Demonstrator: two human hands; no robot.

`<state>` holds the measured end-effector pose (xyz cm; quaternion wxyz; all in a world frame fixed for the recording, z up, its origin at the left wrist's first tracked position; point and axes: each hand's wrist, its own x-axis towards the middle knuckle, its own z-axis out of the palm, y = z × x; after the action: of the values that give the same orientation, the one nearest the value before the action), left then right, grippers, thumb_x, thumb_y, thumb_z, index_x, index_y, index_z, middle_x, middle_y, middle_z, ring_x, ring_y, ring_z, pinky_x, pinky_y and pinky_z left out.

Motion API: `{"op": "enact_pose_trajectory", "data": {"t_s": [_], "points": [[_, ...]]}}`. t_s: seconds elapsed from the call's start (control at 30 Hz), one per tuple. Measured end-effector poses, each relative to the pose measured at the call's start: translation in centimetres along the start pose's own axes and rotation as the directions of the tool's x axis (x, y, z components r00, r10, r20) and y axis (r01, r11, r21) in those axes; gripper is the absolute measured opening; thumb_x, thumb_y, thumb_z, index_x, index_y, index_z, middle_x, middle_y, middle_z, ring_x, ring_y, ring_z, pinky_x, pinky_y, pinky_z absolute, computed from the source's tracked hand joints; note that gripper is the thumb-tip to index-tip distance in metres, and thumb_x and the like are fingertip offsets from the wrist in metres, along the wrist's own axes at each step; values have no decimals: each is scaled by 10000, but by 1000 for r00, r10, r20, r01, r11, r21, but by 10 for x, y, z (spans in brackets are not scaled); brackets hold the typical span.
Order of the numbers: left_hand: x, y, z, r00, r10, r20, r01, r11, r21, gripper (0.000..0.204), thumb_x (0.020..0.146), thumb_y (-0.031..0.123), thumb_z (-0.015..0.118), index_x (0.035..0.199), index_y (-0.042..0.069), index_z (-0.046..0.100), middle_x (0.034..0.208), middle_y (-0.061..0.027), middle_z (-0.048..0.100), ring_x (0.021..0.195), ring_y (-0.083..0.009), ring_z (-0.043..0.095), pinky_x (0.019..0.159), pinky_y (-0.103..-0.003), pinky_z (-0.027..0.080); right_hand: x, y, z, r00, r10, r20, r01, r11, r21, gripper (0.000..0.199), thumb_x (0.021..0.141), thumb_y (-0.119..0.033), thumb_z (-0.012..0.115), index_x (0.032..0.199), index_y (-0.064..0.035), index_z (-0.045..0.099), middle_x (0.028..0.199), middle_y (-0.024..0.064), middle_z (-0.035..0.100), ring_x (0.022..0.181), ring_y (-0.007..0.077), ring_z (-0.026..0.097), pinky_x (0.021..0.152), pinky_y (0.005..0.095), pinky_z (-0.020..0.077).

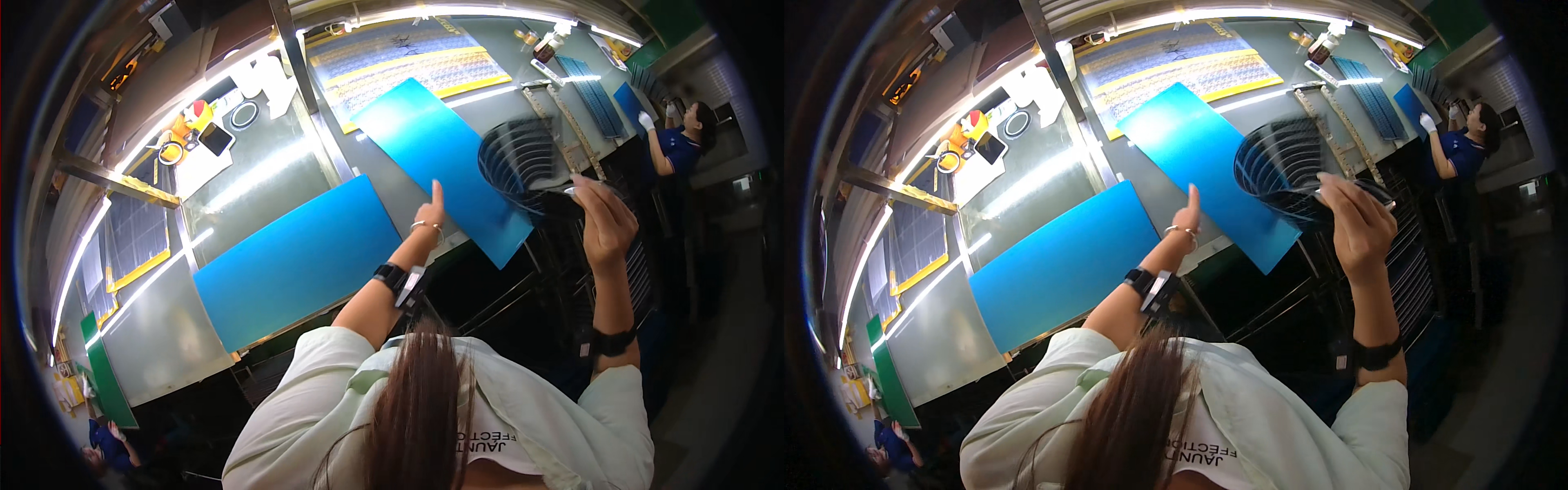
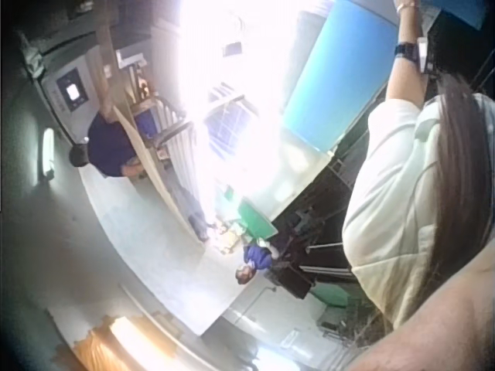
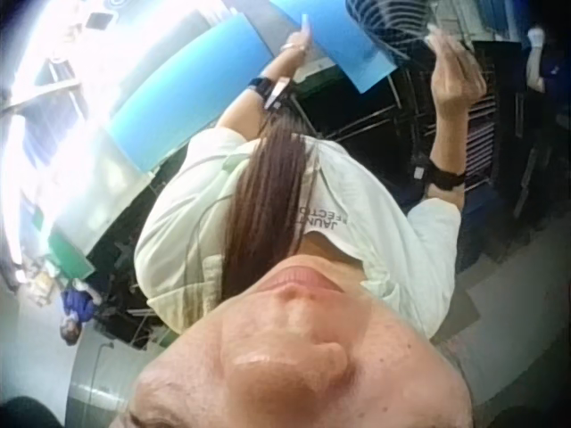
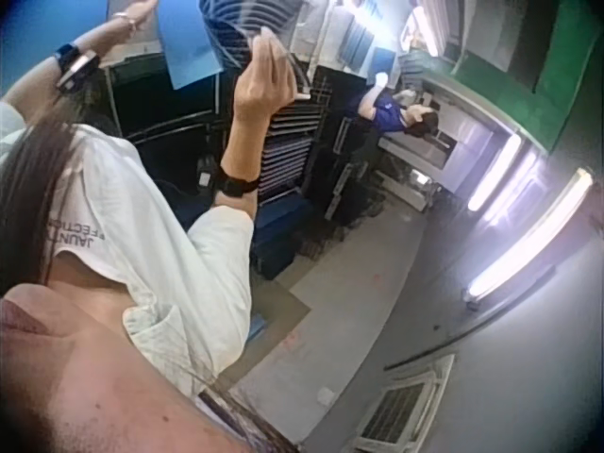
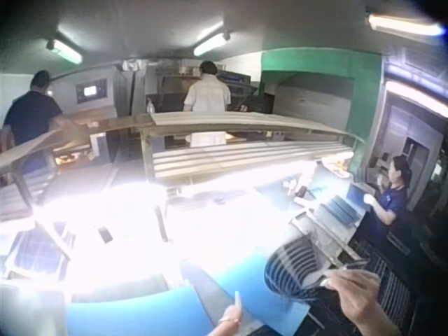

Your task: Inspecting and sorting various industrial sheets, including solar-cell patterns and solid-colored panels, at an assembly station.

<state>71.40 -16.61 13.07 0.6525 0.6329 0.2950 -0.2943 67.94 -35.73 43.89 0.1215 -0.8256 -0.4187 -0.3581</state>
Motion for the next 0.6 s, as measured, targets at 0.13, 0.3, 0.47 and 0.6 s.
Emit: {"op": "enact_pose_trajectory", "data": {"t_s": [0.13,0.3,0.47,0.6], "points": [[-73,37,-22,861,-14,509,373,698,-612,917,677,771,430,1094,-42,514,1175,-203,507,1092,-324,490,905,-456,409,-16,-24,-39,998,2,61,-13,985,170,80,750,13,595,829,9,597,845,137,628,722,257,613,619,314,504],[-75,17,-29,927,-49,371,310,657,-687,393,808,326,614,996,-14,557,1003,-165,605,911,-277,600,805,-436,487,0,-67,-82,1000,-23,-19,28,935,354,185,830,-217,587,820,-43,527,839,113,601,657,216,551,578,292,461],[-93,-17,-80,988,90,-123,-150,726,-671,149,817,146,613,860,76,489,845,-78,606,488,-154,541,441,-223,421,-8,-78,-99,977,125,-172,-88,974,207,179,838,-200,567,875,-53,472,869,126,555,729,194,511,706,286,425],[-174,-56,-181,832,315,-457,-552,373,-746,147,785,17,608,894,-11,514,886,-123,595,775,-274,635,685,-327,562,-39,-78,-35,772,632,-71,-484,656,579,548,778,16,574,1276,-26,350,1121,137,501,795,119,517,710,228,448]]}}
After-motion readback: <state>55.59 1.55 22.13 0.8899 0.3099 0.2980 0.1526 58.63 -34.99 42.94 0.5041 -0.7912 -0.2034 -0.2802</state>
